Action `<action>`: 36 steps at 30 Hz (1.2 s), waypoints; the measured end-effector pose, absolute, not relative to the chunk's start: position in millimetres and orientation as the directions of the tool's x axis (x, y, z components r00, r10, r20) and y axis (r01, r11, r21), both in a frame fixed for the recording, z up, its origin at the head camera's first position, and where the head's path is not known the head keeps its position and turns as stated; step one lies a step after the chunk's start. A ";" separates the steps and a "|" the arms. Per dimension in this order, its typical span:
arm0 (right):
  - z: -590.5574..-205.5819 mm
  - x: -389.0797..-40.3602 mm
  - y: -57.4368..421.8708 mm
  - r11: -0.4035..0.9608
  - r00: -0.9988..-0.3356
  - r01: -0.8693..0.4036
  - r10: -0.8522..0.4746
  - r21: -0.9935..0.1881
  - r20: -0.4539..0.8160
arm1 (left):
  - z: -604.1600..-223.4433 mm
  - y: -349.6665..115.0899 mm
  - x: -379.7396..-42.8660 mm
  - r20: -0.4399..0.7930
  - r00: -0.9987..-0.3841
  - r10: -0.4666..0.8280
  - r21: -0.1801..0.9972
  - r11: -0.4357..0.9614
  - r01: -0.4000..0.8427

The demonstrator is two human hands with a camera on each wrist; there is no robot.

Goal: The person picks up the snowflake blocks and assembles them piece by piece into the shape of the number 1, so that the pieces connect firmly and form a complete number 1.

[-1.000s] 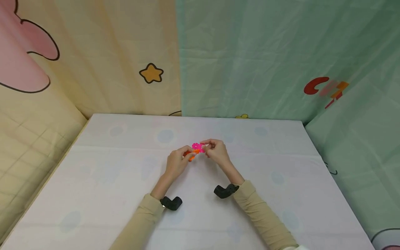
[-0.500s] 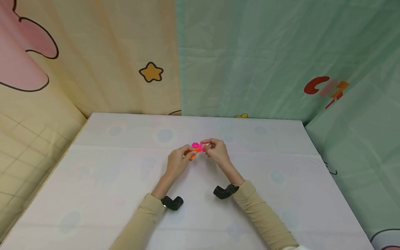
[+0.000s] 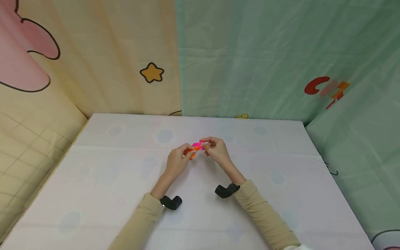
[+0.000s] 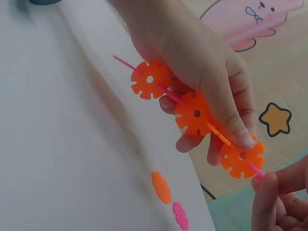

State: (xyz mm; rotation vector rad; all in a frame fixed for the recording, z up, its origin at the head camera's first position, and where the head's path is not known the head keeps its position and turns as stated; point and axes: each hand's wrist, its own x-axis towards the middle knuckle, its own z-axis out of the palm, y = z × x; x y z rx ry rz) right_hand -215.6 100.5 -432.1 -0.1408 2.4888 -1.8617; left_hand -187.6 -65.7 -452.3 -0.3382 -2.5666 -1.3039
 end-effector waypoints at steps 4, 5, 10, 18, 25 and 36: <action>-432.3 -215.4 101.0 0.290 -0.991 -0.063 -0.134 -0.955 0.025 | -451.1 -69.6 -185.9 0.298 -0.947 0.118 0.755 0.578 0.309; -432.0 -215.4 101.0 0.298 -0.989 -0.065 -0.144 -0.952 0.022 | -450.8 -70.6 -185.5 0.296 -0.948 0.119 0.755 0.579 0.308; -429.9 -215.7 102.6 0.332 -0.982 -0.059 -0.190 -0.941 -0.006 | -450.8 -73.5 -184.4 0.295 -0.948 0.120 0.741 0.598 0.306; -428.5 -219.3 101.6 0.329 -0.971 -0.069 -0.240 -0.942 -0.013 | -449.3 -74.6 -183.0 0.326 -0.936 0.135 0.662 0.674 0.328; -427.6 -221.6 99.2 0.330 -0.972 -0.079 -0.235 -0.941 -0.001 | -450.5 -78.9 -185.6 0.378 -0.921 0.095 0.633 0.700 0.332; -437.2 -237.3 101.1 0.483 -0.973 -0.187 -0.209 -0.855 0.095 | -447.6 -91.0 -187.5 0.285 -0.958 0.035 0.712 0.662 0.236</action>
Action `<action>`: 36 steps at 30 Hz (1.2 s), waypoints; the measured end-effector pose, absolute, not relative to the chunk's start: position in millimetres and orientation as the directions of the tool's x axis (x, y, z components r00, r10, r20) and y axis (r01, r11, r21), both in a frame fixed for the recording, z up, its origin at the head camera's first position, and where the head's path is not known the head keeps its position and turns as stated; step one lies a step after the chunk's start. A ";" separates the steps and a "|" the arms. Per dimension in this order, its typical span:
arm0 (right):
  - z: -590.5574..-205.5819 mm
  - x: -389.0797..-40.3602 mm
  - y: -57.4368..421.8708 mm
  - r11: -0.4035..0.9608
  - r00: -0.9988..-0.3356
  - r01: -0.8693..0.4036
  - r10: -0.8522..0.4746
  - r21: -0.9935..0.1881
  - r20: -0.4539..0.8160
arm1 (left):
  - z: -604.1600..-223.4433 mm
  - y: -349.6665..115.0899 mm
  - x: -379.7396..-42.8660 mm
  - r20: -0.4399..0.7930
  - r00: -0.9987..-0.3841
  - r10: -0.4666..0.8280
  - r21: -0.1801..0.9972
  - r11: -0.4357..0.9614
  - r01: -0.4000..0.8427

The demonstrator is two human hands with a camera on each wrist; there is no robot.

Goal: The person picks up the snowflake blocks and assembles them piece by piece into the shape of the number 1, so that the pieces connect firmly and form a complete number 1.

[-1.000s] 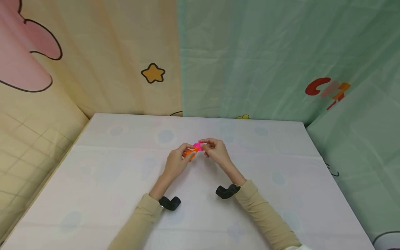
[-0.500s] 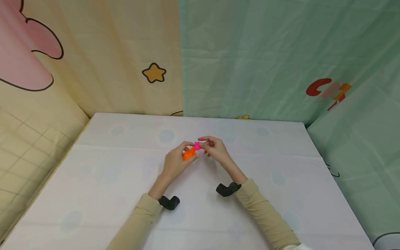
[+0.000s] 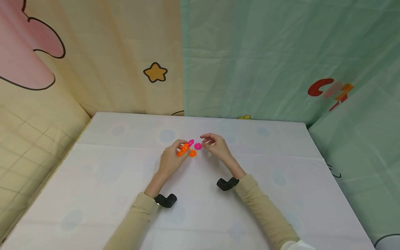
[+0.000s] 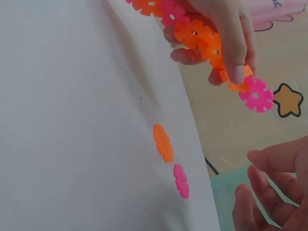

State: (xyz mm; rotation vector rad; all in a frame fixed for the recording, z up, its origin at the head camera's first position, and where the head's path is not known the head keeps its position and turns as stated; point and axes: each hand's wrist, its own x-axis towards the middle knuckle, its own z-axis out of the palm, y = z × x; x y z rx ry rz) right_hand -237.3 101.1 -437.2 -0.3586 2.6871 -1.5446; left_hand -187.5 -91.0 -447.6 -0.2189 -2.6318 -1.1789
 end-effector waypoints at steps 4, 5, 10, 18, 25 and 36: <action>-443.1 -244.6 100.5 0.503 -0.967 -0.207 -0.237 -0.839 0.096 | -446.0 -93.5 -187.4 0.246 -0.969 0.034 0.734 0.646 0.209; -444.4 -246.2 99.8 0.509 -0.966 -0.206 -0.243 -0.836 0.090 | -445.6 -94.0 -187.3 0.238 -0.970 0.037 0.739 0.642 0.206; -449.9 -254.0 93.2 0.546 -0.961 -0.212 -0.267 -0.810 0.071 | -444.6 -94.9 -189.0 0.219 -0.975 0.034 0.758 0.624 0.192; -450.9 -258.4 81.8 0.609 -0.970 -0.147 -0.243 -0.780 -0.006 | -442.9 -94.7 -189.5 0.211 -0.977 0.041 0.767 0.612 0.191; -456.4 -262.7 78.0 0.694 -0.976 -0.123 -0.213 -0.710 -0.039 | -443.8 -94.1 -190.4 0.193 -0.980 0.056 0.777 0.601 0.187; -460.5 -262.4 78.4 0.687 -0.980 -0.098 -0.191 -0.719 -0.048 | -443.8 -92.9 -190.6 0.182 -0.981 0.061 0.801 0.570 0.184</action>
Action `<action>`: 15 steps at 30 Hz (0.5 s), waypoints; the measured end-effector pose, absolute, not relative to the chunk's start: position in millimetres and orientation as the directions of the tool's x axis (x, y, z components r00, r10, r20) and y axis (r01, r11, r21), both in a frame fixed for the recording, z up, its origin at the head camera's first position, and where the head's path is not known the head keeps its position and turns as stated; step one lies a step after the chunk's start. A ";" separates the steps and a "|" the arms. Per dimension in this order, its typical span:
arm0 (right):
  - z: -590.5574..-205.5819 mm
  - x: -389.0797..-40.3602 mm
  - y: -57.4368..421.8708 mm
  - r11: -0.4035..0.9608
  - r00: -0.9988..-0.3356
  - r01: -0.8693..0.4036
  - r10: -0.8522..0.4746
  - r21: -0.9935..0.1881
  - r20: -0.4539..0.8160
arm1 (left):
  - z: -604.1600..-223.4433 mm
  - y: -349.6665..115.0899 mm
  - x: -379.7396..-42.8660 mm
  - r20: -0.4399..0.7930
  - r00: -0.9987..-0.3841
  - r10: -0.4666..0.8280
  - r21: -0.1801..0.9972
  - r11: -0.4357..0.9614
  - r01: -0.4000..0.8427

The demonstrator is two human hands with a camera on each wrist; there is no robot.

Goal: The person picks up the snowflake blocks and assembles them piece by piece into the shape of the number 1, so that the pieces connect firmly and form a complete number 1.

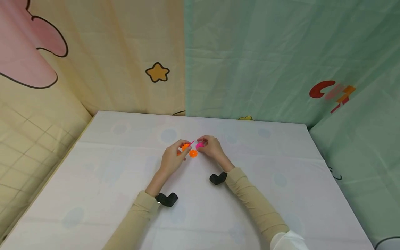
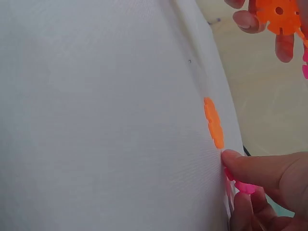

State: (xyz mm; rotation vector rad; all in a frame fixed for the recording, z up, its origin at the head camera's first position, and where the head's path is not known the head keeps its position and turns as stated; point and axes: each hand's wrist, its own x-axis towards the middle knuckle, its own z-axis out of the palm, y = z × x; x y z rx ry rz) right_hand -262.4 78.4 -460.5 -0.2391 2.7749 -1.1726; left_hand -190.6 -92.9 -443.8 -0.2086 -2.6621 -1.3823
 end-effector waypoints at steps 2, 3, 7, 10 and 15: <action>-460.3 -260.9 79.7 0.672 -0.982 -0.085 -0.183 -0.736 -0.053 | -444.2 -92.7 -190.1 0.201 -0.978 0.060 0.798 0.569 0.198; -460.3 -260.2 80.4 0.664 -0.982 -0.082 -0.181 -0.743 -0.053 | -444.8 -92.6 -190.1 0.215 -0.975 0.058 0.794 0.570 0.210; -461.1 -257.7 83.9 0.660 -0.984 -0.090 -0.176 -0.746 -0.036 | -445.7 -92.0 -189.5 0.272 -0.961 0.053 0.772 0.583 0.251; -461.4 -256.2 86.5 0.662 -0.984 -0.094 -0.175 -0.743 -0.031 | -445.7 -91.2 -189.3 0.292 -0.955 0.052 0.765 0.586 0.266; -459.9 -253.2 89.8 0.674 -0.985 -0.082 -0.169 -0.734 -0.044 | -446.6 -89.6 -190.3 0.295 -0.954 0.061 0.764 0.585 0.274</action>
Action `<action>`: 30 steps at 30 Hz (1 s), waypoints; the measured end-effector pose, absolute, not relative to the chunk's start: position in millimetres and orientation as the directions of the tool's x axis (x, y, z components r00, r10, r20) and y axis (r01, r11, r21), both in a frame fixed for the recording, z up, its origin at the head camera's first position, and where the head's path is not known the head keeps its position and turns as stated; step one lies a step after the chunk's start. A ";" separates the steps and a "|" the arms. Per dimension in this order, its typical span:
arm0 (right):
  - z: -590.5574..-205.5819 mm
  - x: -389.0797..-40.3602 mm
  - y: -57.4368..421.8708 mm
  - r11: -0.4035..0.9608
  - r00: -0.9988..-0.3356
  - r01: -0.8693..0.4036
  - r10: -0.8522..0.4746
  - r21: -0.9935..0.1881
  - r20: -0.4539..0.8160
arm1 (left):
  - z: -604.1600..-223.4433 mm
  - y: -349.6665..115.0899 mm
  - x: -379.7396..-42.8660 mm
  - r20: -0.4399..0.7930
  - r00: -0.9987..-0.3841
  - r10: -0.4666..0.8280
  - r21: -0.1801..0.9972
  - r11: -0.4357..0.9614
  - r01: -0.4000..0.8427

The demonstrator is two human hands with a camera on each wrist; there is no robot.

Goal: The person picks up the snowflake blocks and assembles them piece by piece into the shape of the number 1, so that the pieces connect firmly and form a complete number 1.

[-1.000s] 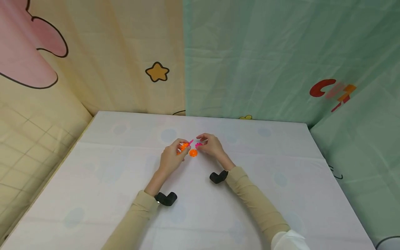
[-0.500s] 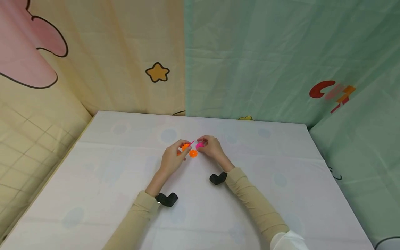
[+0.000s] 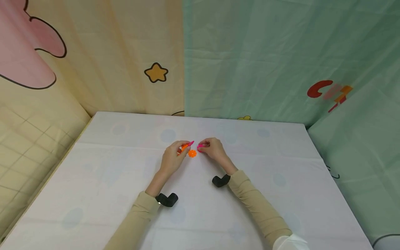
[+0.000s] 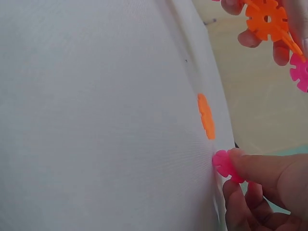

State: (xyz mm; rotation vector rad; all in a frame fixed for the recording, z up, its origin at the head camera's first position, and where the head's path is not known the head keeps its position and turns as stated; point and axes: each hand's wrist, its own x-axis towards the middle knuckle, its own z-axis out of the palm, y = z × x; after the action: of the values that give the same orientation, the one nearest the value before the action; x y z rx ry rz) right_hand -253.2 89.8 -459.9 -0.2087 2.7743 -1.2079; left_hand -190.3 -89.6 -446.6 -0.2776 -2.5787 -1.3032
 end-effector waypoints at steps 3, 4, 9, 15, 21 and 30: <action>-459.4 -248.2 92.0 0.687 -0.984 -0.094 -0.175 -0.720 -0.038 | -447.2 -88.2 -188.9 0.292 -0.954 0.064 0.764 0.585 0.273; -459.4 -246.3 92.9 0.689 -0.983 -0.098 -0.177 -0.718 -0.036 | -447.2 -87.9 -188.2 0.288 -0.955 0.065 0.765 0.585 0.270; -461.4 -236.7 97.9 0.677 -0.984 -0.110 -0.179 -0.728 -0.018 | -447.6 -86.0 -184.5 0.282 -0.957 0.063 0.763 0.590 0.264; -461.8 -228.0 104.6 0.647 -0.989 -0.111 -0.146 -0.755 0.020 | -448.2 -83.3 -182.0 0.276 -0.959 0.069 0.766 0.587 0.263; -460.7 -220.6 112.5 0.631 -0.990 -0.098 -0.139 -0.769 0.013 | -447.7 -79.9 -180.3 0.256 -0.964 0.076 0.775 0.580 0.251; -446.6 -214.9 126.1 0.609 -0.991 -0.112 -0.122 -0.785 0.047 | -438.9 -76.0 -180.6 0.270 -0.959 0.082 0.770 0.579 0.267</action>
State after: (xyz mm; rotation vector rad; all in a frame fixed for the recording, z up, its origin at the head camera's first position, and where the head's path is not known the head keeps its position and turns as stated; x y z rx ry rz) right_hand -214.9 126.1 -446.6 -0.2045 2.8075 -1.3686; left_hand -180.6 -76.0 -438.9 -0.2920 -2.6046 -1.3217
